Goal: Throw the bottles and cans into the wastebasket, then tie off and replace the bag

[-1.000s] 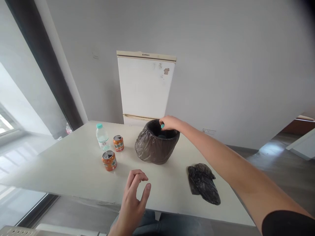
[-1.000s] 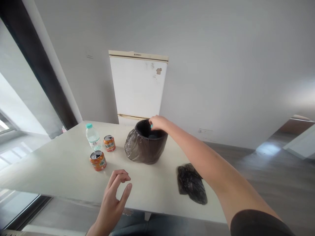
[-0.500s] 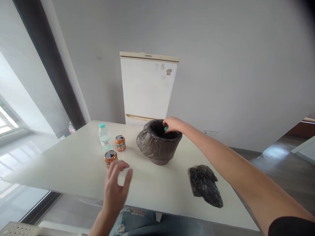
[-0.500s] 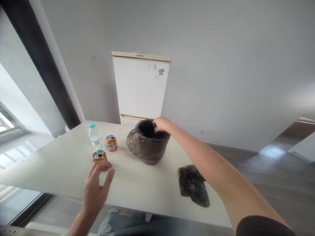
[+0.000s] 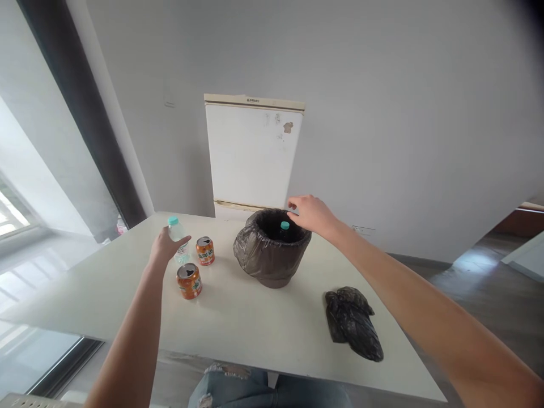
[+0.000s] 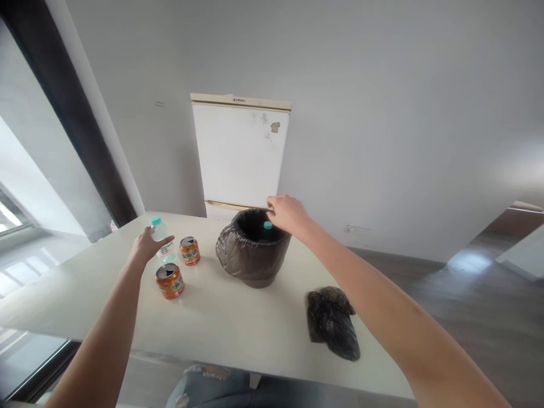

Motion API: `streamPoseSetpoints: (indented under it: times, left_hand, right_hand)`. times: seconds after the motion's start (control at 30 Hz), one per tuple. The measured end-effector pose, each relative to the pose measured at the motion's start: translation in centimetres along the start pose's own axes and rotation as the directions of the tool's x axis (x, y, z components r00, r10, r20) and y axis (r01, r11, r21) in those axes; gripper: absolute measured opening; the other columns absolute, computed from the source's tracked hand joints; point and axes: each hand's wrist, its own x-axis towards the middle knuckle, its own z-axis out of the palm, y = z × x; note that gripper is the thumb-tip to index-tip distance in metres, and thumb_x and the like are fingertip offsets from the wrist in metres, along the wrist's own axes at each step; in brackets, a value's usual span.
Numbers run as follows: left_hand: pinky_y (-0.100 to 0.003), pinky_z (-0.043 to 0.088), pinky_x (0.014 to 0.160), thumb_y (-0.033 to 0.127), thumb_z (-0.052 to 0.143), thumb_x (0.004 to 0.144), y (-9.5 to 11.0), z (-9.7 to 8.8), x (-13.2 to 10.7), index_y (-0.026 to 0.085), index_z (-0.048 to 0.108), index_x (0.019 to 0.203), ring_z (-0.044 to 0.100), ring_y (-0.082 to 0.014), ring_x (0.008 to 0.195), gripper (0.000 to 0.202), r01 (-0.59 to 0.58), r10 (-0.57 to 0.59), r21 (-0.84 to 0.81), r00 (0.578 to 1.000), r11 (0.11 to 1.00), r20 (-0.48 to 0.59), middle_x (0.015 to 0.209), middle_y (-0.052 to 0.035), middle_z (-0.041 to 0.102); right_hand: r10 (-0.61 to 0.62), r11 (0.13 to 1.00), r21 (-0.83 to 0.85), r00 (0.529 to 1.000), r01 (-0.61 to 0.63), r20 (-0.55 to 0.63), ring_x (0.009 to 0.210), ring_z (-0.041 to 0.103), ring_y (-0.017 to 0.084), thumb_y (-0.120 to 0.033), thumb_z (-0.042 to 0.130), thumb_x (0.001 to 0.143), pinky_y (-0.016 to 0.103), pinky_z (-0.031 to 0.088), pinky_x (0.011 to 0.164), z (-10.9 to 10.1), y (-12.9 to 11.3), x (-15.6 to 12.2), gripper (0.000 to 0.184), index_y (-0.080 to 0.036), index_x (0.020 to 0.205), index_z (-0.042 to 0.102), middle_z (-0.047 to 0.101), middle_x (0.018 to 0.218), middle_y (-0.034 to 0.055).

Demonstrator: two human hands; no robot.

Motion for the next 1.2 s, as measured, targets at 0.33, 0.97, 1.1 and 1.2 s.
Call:
streamPoseSetpoints:
  times: [0.33, 0.97, 1.1, 1.2]
  left_hand:
    - [-0.049, 0.049, 0.108, 0.051, 0.083, 0.08, 8.5, -5.4, -6.9, 0.022, 0.051, 0.146, 0.07, -0.0301, 0.111, 0.079, -0.191, 0.113, -0.146, 0.898, 0.971, -0.424, 0.133, -0.0091, 0.07]
    - [-0.042, 0.054, 0.102, 0.04, 0.073, 0.094, 17.3, -5.0, -18.8, 0.023, 0.06, 0.135, 0.06, -0.0288, 0.129, 0.046, -0.655, 0.524, -0.217, 0.726, 0.724, -0.445, 0.137, -0.0131, 0.062]
    - [-0.04, 0.055, 0.097, 0.039, 0.068, 0.096, 11.1, -3.9, -19.2, 0.021, 0.065, 0.12, 0.064, -0.0267, 0.116, 0.03, -0.494, 0.372, -0.198, 0.815, 0.847, -0.445, 0.124, -0.012, 0.065]
    - [-0.044, 0.053, 0.101, 0.047, 0.066, 0.095, 7.0, -3.2, -18.8, 0.022, 0.064, 0.124, 0.062, -0.0303, 0.12, 0.039, -0.348, 0.262, -0.157, 0.877, 0.924, -0.403, 0.13, -0.014, 0.061]
  right_hand:
    - [-0.174, 0.869, 0.431, 0.965, 0.243, -0.194, 0.069, 0.058, 0.014, -0.04, 0.056, 0.102, 0.028, 0.046, 0.076, -3.1, -3.5, -1.7, 0.033, -0.023, 0.13, 0.064, 0.07, 0.085, 0.0007]
    - [-0.141, 0.895, 0.311, 0.865, 0.319, -0.482, 0.066, 0.052, 0.014, -0.041, 0.063, 0.097, 0.027, 0.039, 0.065, -9.4, -4.1, -3.4, 0.023, -0.021, 0.104, 0.069, 0.063, 0.079, 0.0001]
    - [-0.081, 0.943, 0.292, 0.959, 0.163, -0.273, 0.064, 0.052, 0.013, -0.04, 0.064, 0.094, 0.027, 0.04, 0.067, -6.9, -1.4, -3.2, 0.022, -0.022, 0.103, 0.072, 0.065, 0.074, -0.0011]
    - [-0.065, 0.964, 0.251, 0.994, 0.084, -0.084, 0.069, 0.057, 0.015, -0.041, 0.063, 0.093, 0.027, 0.04, 0.067, -4.5, -0.5, -3.1, 0.024, -0.023, 0.104, 0.075, 0.07, 0.079, 0.001]
